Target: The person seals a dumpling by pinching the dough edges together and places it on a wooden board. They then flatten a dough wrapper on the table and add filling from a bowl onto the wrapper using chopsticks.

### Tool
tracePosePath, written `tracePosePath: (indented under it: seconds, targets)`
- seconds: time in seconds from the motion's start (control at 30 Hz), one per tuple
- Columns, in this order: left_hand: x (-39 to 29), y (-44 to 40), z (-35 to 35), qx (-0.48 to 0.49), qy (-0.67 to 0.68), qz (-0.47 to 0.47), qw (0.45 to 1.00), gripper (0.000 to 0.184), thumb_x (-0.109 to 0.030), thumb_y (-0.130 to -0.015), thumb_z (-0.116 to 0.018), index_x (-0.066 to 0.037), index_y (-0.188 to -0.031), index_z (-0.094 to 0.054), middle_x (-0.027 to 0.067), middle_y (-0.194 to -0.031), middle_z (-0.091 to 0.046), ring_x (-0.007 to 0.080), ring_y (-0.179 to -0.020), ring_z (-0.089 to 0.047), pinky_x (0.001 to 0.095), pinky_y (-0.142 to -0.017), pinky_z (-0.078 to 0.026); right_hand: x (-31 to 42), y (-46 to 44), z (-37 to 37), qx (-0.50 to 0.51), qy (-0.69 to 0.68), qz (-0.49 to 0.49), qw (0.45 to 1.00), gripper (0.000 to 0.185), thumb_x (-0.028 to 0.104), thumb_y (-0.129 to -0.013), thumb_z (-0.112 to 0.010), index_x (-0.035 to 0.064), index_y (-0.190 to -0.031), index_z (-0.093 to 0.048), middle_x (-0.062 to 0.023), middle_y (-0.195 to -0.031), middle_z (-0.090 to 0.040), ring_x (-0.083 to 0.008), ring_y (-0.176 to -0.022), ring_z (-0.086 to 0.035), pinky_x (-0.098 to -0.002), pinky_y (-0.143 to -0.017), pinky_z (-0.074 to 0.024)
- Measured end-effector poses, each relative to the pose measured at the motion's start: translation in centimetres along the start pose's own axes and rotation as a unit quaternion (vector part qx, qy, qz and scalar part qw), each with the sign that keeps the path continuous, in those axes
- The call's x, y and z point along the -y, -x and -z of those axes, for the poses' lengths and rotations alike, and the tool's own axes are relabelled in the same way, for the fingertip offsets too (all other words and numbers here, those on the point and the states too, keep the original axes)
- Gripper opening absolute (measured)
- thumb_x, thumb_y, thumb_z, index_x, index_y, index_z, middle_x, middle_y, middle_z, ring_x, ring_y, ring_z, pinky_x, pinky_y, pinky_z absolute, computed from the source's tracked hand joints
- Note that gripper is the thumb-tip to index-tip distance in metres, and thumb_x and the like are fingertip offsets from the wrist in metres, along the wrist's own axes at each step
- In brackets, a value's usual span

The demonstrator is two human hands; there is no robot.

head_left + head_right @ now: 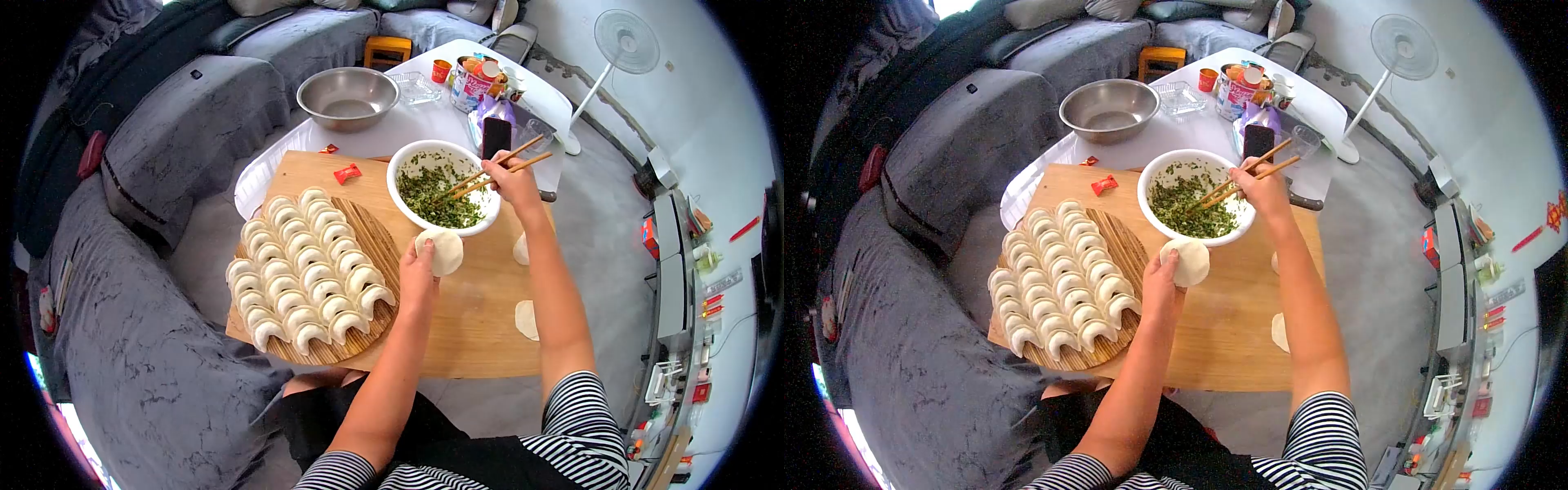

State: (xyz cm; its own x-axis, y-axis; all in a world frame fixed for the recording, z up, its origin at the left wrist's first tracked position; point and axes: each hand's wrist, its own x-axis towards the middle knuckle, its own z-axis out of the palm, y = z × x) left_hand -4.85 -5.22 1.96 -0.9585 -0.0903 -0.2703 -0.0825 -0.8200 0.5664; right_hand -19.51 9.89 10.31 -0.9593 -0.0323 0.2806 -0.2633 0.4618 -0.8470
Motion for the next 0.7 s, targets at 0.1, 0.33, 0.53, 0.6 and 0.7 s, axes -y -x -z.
tracePosePath:
  seconds: [0.1,0.33,0.53,0.6,0.7]
  targets:
    - [-0.3,0.1,0.2,-0.061,0.003,-0.018,0.998,0.025,-0.012,-0.094,-0.046,0.001,-0.115,-0.051,0.0119,-0.11,-0.06,0.0218,-0.099,-0.06,0.0332,-0.085,-0.05,4.0,1.5,0.6,0.015,-0.064,-0.025,0.997,0.014,0.014,-0.08,-0.065,0.0022,-0.074,-0.063,-0.0028,-0.059,-0.056,-0.0082,-0.05,-0.052,-0.0238,-0.046,-0.0414]
    - [-0.5,0.4,0.2,-0.03,-0.015,-0.031,0.999,0.025,-0.011,-0.094,-0.045,0.002,-0.114,-0.051,0.0129,-0.108,-0.06,0.0224,-0.099,-0.06,0.0332,-0.086,-0.049,3.2,3.2,-1.4,0.074,-0.039,0.049,0.995,0.017,0.018,-0.083,-0.064,0.004,-0.074,-0.059,0.0017,-0.057,-0.052,-0.0042,-0.049,-0.049,-0.0197,-0.043,-0.0354]
    - [-0.4,0.7,-0.3,-0.03,-0.02,-0.027,0.999,0.023,-0.013,-0.095,-0.046,0.0,-0.114,-0.051,0.0098,-0.105,-0.061,0.0182,-0.095,-0.06,0.0308,-0.083,-0.049,4.3,2.1,-0.9,-0.002,-0.1,0.009,0.995,0.014,0.011,-0.08,-0.064,-0.0016,-0.075,-0.061,-0.005,-0.059,-0.058,-0.0093,-0.049,-0.055,-0.0227,-0.044,-0.0434]
    - [-0.3,0.5,-0.5,-0.049,-0.022,-0.035,0.998,0.026,-0.011,-0.094,-0.047,0.003,-0.115,-0.049,0.0145,-0.11,-0.059,0.0226,-0.1,-0.061,0.0349,-0.086,-0.05,3.4,1.8,-3.8,-0.035,-0.099,0.046,0.993,0.014,0.01,-0.08,-0.064,-0.0025,-0.075,-0.061,-0.0047,-0.059,-0.058,-0.0097,-0.048,-0.055,-0.0234,-0.044,-0.0423]
    - [0.4,0.1,-0.3,-0.052,0.003,-0.036,0.998,0.026,-0.012,-0.094,-0.049,0.002,-0.116,-0.049,0.014,-0.11,-0.059,0.0224,-0.099,-0.061,0.0348,-0.086,-0.05,2.4,1.6,-5.1,-0.037,-0.116,0.042,0.992,0.014,0.01,-0.08,-0.064,-0.0032,-0.076,-0.061,-0.0049,-0.059,-0.058,-0.0103,-0.047,-0.054,-0.0243,-0.043,-0.0416]
